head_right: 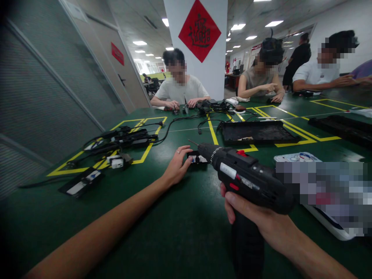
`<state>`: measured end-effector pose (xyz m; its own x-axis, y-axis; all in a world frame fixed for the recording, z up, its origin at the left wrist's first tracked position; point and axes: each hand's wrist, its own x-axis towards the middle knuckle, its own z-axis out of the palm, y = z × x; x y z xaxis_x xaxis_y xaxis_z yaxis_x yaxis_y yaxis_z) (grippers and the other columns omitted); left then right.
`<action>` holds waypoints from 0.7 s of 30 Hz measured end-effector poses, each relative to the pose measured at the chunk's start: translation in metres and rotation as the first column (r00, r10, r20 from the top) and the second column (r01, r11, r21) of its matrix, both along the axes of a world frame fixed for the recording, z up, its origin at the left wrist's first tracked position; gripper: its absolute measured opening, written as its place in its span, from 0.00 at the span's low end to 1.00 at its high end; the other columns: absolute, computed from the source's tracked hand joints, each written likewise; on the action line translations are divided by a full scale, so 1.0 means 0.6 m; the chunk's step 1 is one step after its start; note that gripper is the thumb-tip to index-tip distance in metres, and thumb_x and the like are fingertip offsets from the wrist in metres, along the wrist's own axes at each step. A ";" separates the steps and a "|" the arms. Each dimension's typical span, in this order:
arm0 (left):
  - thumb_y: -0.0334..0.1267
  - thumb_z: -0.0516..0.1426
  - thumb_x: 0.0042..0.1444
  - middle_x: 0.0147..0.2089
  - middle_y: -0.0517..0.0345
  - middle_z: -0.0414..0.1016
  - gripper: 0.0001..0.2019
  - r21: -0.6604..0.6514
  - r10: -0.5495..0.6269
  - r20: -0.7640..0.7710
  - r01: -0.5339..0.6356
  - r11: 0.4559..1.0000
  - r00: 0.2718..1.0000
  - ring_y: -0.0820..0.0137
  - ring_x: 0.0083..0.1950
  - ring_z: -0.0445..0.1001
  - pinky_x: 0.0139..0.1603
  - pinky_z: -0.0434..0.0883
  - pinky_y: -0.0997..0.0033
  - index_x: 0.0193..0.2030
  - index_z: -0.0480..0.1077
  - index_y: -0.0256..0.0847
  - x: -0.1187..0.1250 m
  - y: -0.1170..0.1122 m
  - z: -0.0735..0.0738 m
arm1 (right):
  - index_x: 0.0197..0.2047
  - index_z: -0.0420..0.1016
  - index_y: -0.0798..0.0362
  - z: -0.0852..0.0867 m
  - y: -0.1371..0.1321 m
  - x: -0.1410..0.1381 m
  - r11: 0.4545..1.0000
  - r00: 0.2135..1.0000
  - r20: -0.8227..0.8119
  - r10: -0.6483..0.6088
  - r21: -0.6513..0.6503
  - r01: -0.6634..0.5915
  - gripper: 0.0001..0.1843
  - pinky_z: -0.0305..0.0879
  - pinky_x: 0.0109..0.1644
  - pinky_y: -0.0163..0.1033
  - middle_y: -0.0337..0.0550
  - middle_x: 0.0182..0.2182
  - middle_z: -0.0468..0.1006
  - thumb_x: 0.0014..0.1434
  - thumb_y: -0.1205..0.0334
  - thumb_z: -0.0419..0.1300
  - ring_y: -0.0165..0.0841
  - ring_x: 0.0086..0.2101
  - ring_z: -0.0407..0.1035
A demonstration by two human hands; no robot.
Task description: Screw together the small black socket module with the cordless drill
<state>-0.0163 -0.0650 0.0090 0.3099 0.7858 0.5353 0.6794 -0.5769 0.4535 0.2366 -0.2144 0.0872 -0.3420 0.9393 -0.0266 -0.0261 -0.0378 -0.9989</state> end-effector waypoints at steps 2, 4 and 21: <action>0.40 0.50 0.61 0.59 0.49 0.60 0.14 0.002 -0.010 -0.008 0.010 1.000 1.000 0.62 0.62 0.60 0.63 0.60 0.56 0.53 0.62 0.41 0.001 0.000 0.000 | 0.45 0.71 0.48 0.002 0.006 0.003 0.999 0.998 0.056 -0.035 0.002 0.035 0.10 0.61 0.31 0.39 0.37 0.22 0.72 0.62 0.57 0.53 0.33 0.25 0.66; 0.41 0.52 0.59 0.60 0.49 0.60 0.16 0.006 -0.021 -0.021 0.021 1.000 1.000 0.61 0.62 0.60 0.63 0.60 0.55 0.53 0.62 0.42 0.002 -0.001 0.001 | 0.46 0.71 0.47 0.009 0.011 0.004 0.998 0.995 0.078 -0.065 0.008 0.065 0.12 0.62 0.28 0.39 0.40 0.23 0.75 0.61 0.57 0.54 0.36 0.25 0.68; 0.46 0.56 0.55 0.64 0.48 0.57 0.24 -0.023 -0.092 -0.193 0.089 0.996 0.977 0.57 0.68 0.50 0.69 0.45 0.46 0.57 0.59 0.43 0.005 0.011 0.017 | 0.37 0.77 0.39 -0.048 0.041 0.031 0.960 0.970 -0.194 -0.144 -0.267 0.089 0.11 0.70 0.45 0.56 0.50 0.34 0.77 0.55 0.55 0.53 0.52 0.37 0.73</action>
<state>-0.0130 -0.0584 0.0194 0.4766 0.7567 0.4474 0.7004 -0.6344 0.3269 0.2553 -0.1901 0.0586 -0.2540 0.9443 -0.2095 -0.2527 -0.2739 -0.9280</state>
